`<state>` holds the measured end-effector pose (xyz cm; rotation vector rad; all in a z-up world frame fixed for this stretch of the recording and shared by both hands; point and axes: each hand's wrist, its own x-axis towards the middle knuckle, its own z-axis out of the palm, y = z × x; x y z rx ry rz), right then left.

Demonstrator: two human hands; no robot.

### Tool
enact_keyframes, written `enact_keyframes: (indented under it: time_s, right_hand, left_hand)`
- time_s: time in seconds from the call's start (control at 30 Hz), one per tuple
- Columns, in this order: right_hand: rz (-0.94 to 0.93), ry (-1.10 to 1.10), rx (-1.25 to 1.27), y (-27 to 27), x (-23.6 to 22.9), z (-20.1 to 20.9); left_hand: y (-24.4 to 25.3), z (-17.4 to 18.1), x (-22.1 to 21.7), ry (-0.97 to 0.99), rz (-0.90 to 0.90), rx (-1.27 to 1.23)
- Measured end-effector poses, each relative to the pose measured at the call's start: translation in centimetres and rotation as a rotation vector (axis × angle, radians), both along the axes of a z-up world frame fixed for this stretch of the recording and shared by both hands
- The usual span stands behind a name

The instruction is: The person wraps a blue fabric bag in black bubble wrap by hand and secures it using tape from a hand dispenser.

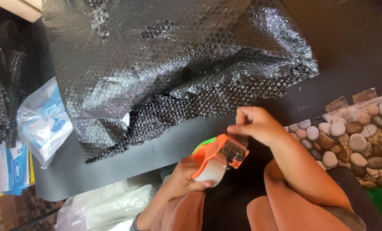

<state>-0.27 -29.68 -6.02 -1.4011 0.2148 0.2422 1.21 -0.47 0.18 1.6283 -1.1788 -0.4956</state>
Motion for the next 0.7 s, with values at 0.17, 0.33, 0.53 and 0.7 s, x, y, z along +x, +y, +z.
enact_keyframes:
  time_s: [0.17,0.33,0.53,0.7]
  right_hand:
    - [-0.086,0.096,0.155,1.6,-2.5,0.7]
    - [-0.35,-0.196,-0.348,0.4,-5.4,0.1]
    - [-1.219,-0.322,0.36,-5.3,-8.5,-5.3]
    - [-1.378,-0.083,0.611,-5.1,-8.8,-5.6]
  left_hand:
    - [0.6,-2.6,-0.3,-0.188,0.018,-0.017]
    - [2.4,-2.8,-0.1,-0.342,-0.005,0.101]
    - [8.7,-9.5,1.0,-0.44,0.657,-0.173]
    - [15.7,-13.9,1.8,-0.257,1.009,-0.202]
